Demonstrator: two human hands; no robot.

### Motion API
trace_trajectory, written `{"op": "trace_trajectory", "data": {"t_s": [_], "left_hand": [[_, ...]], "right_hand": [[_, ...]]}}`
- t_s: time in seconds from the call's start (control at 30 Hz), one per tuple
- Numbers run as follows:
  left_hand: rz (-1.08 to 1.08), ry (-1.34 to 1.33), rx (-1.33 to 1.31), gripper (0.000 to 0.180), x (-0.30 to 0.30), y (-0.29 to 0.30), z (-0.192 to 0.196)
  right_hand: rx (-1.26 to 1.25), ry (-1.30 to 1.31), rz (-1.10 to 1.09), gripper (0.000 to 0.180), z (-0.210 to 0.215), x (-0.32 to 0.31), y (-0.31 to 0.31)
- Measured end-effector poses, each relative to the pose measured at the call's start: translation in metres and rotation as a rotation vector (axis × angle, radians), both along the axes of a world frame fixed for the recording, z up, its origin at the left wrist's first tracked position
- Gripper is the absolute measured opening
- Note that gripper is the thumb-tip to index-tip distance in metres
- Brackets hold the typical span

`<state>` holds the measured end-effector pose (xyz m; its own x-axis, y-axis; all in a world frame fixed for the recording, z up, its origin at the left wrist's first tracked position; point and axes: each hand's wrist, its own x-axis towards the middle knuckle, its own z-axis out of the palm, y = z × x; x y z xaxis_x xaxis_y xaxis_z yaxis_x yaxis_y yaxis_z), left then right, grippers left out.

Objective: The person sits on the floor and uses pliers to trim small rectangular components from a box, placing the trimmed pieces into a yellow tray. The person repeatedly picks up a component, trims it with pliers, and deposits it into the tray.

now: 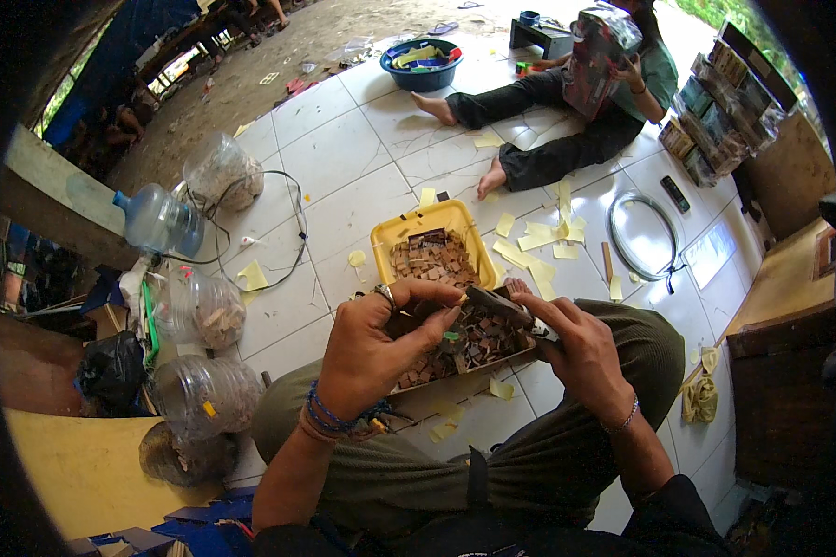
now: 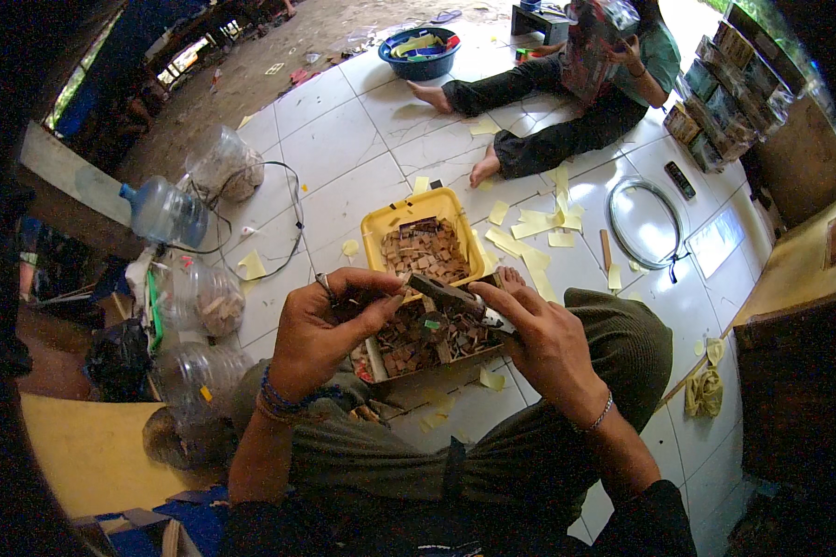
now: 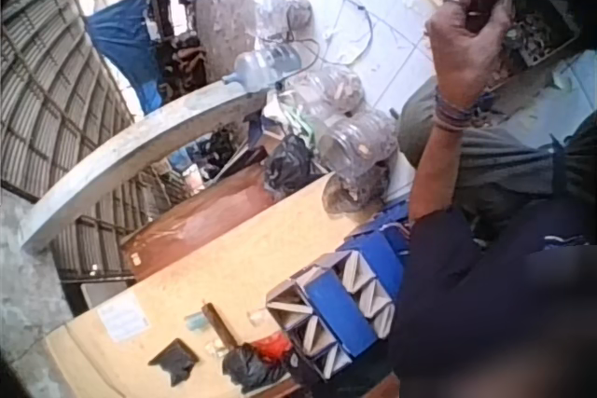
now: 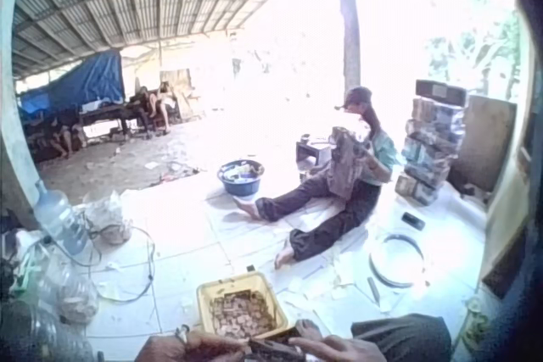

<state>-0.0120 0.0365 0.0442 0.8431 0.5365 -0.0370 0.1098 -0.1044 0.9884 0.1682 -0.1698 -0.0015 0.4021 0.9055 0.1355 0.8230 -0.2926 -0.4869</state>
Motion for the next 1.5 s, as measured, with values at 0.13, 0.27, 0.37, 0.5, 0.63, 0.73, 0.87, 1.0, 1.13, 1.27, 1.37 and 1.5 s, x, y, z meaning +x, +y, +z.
{"op": "trace_trajectory", "data": {"t_s": [0.13, 0.27, 0.37, 0.5, 0.63, 0.73, 0.87, 1.0, 1.13, 1.27, 1.37, 1.5], "left_hand": [[-0.022, -0.011, 0.033, 0.021, 0.000, 0.001, -0.001], [-0.048, 0.025, 0.012, 0.022, -0.002, 0.001, 0.000], [-0.041, 0.013, 0.020, 0.020, 0.000, 0.000, 0.000], [0.003, 0.059, 0.043, 0.020, 0.003, -0.004, 0.000], [0.039, -0.050, 0.078, 0.023, 0.007, -0.006, -0.004], [-0.049, -0.050, 0.087, 0.030, 0.007, 0.003, -0.006], [-0.195, -0.076, 0.111, 0.042, -0.002, 0.014, -0.003], [-0.235, -0.047, 0.269, 0.047, -0.001, 0.017, -0.002], [-0.194, -0.054, 0.401, 0.044, 0.008, 0.011, 0.002], [-0.352, 0.041, 0.605, 0.034, 0.027, 0.017, -0.007], [-0.569, 0.063, 0.622, 0.023, 0.046, 0.017, -0.040], [-0.759, 0.124, 0.573, 0.018, 0.077, 0.016, -0.117]], "right_hand": [[-0.019, 0.037, 0.004, 0.067, -0.001, 0.000, 0.000], [0.000, 0.059, 0.012, 0.065, -0.001, -0.002, 0.000], [0.024, 0.092, 0.001, 0.063, -0.004, -0.003, 0.000], [0.046, 0.069, 0.015, 0.061, -0.008, -0.005, -0.001], [0.037, 0.134, 0.018, 0.055, -0.006, -0.009, 0.000], [-0.036, 0.425, 0.077, 0.044, 0.005, -0.005, -0.003], [-0.345, 1.122, 0.302, 0.030, 0.021, 0.009, -0.014], [-0.210, 0.919, 0.281, 0.033, 0.018, 0.010, -0.013], [0.106, 0.628, -0.019, 0.040, 0.013, 0.008, -0.011], [0.302, 0.932, -0.200, 0.039, 0.021, 0.017, -0.014], [0.401, 1.214, -0.299, 0.044, 0.030, 0.018, -0.017], [0.475, 1.503, -0.464, 0.048, 0.040, 0.018, -0.015]]}}
